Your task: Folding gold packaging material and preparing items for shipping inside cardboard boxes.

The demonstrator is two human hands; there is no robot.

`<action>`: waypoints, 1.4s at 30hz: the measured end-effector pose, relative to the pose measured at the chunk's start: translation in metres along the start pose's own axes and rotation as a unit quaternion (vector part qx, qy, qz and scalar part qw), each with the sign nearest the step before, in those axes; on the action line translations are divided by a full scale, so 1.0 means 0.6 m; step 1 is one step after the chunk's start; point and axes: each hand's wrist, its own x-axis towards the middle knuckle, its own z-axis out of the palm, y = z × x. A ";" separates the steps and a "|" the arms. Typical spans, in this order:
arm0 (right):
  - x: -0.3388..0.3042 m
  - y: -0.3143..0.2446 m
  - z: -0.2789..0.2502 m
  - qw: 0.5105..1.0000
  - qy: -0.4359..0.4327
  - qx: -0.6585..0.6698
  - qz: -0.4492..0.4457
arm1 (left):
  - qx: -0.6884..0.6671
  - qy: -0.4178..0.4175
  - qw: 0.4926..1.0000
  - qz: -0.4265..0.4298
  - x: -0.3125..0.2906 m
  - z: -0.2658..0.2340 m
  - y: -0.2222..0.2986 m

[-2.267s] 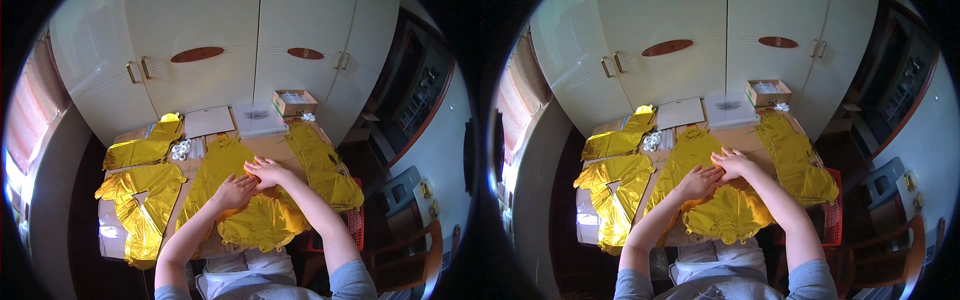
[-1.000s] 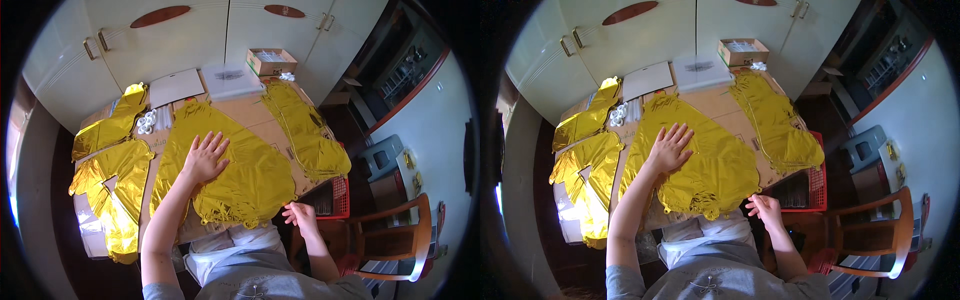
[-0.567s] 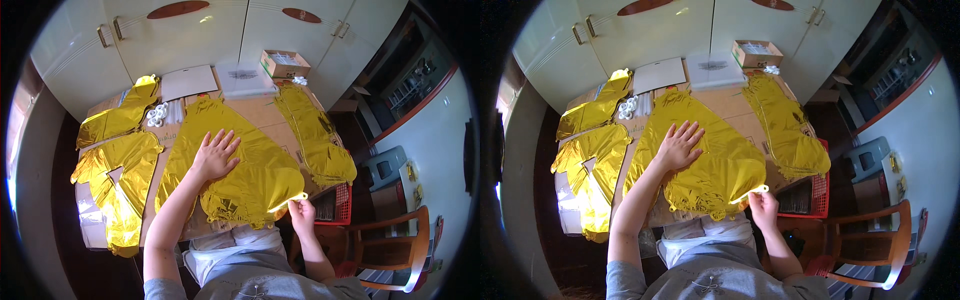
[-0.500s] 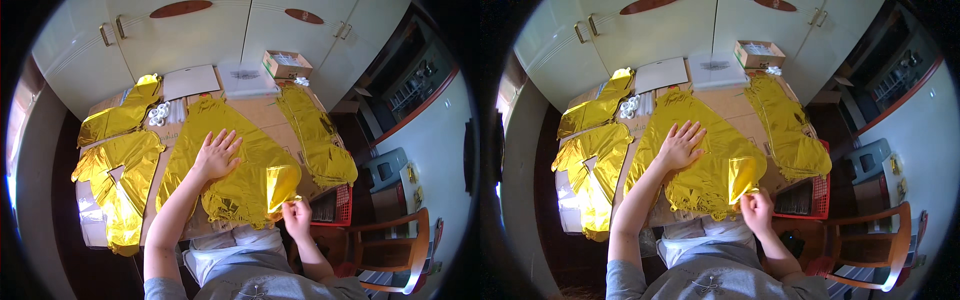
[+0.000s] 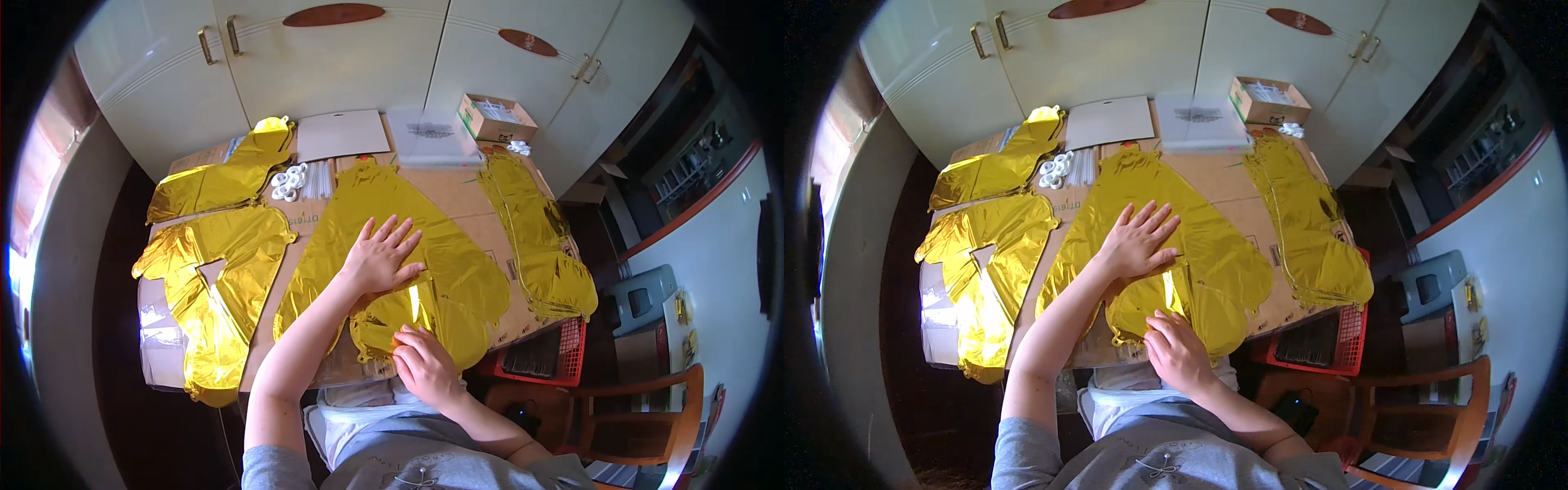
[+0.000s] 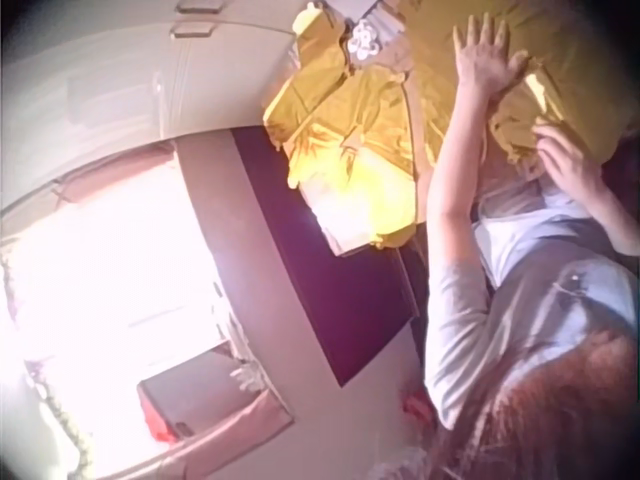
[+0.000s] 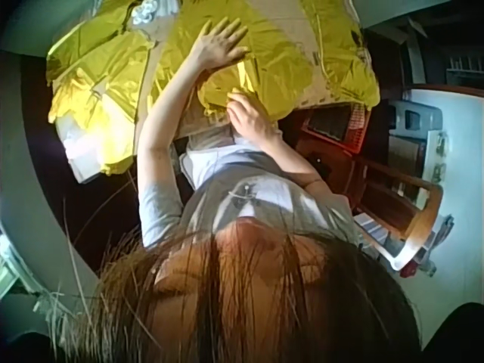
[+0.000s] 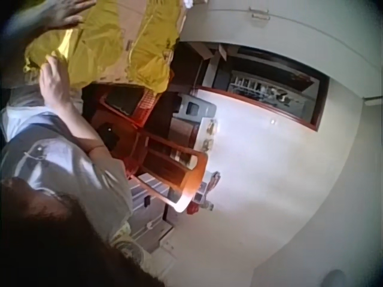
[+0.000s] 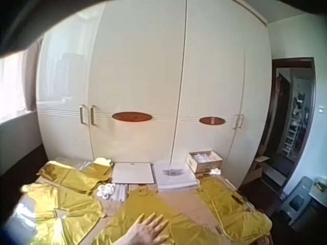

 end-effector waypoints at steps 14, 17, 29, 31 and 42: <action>-0.017 0.004 0.001 0.999 -0.031 -0.030 0.007 | 0.004 -0.032 0.999 0.013 0.001 -0.003 -0.007; -0.010 -0.006 -0.015 0.999 -0.026 0.018 0.017 | 0.008 -0.042 0.999 0.018 0.001 -0.005 -0.007; 0.040 0.132 -0.097 0.997 -0.071 -0.035 -0.010 | 0.009 -0.059 0.998 0.011 0.000 -0.015 -0.003; 0.047 0.144 -0.096 0.993 -0.106 -0.040 -0.035 | 0.009 -0.059 0.998 0.011 0.000 -0.012 -0.003; 0.051 0.184 -0.084 0.964 -0.239 -0.114 -0.035 | 0.012 -0.053 0.998 0.017 0.001 -0.010 -0.003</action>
